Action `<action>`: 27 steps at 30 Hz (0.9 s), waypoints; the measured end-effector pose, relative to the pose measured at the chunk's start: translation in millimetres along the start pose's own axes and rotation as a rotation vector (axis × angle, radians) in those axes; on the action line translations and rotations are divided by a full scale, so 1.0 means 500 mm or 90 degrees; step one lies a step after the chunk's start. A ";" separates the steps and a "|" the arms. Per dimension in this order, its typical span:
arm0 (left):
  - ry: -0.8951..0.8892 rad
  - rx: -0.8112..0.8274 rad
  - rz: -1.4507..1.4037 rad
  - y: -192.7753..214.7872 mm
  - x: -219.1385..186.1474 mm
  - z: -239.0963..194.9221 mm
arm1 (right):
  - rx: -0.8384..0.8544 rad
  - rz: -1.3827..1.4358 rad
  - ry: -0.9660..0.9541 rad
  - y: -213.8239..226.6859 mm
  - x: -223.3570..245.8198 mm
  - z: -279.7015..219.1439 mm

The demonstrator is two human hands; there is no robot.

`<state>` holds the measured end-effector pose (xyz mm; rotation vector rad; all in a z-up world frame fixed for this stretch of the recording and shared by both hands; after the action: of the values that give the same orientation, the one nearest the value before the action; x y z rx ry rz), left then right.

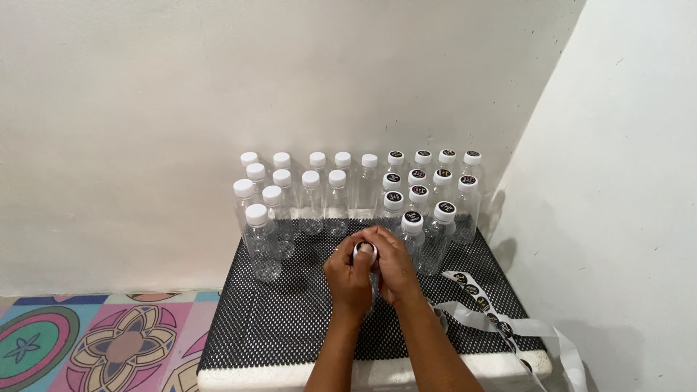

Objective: The person applies circular stickers to the caps of clear plastic bottles. They peel each sticker from a roll, place it on a bottle cap, smooth it down, and then set the labeled bottle aside with others.

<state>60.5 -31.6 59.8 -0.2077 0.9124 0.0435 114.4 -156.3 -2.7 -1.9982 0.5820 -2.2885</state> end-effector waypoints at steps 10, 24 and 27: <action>0.092 -0.047 -0.013 0.006 0.117 -0.010 | 0.035 -0.028 0.033 -0.023 0.037 -0.045; 0.102 -0.044 -0.015 0.003 0.207 -0.007 | 0.000 -0.058 0.099 -0.031 0.044 -0.081; 0.059 -0.093 -0.039 0.011 0.166 -0.015 | -0.018 -0.058 0.096 -0.040 0.074 -0.080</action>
<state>104.7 -31.9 -10.9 -0.3751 0.9962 0.0446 73.9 -138.0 34.7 -1.9132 0.5458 -2.5156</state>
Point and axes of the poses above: each hand's wrist, its own z-axis towards the middle knuckle, its own y-axis out of the back of the hand, x = y × z, the point moved 8 cm from there along z, towards the middle knuckle, and after that the axes turned 3 degrees about -z, right-handed, at the moved point
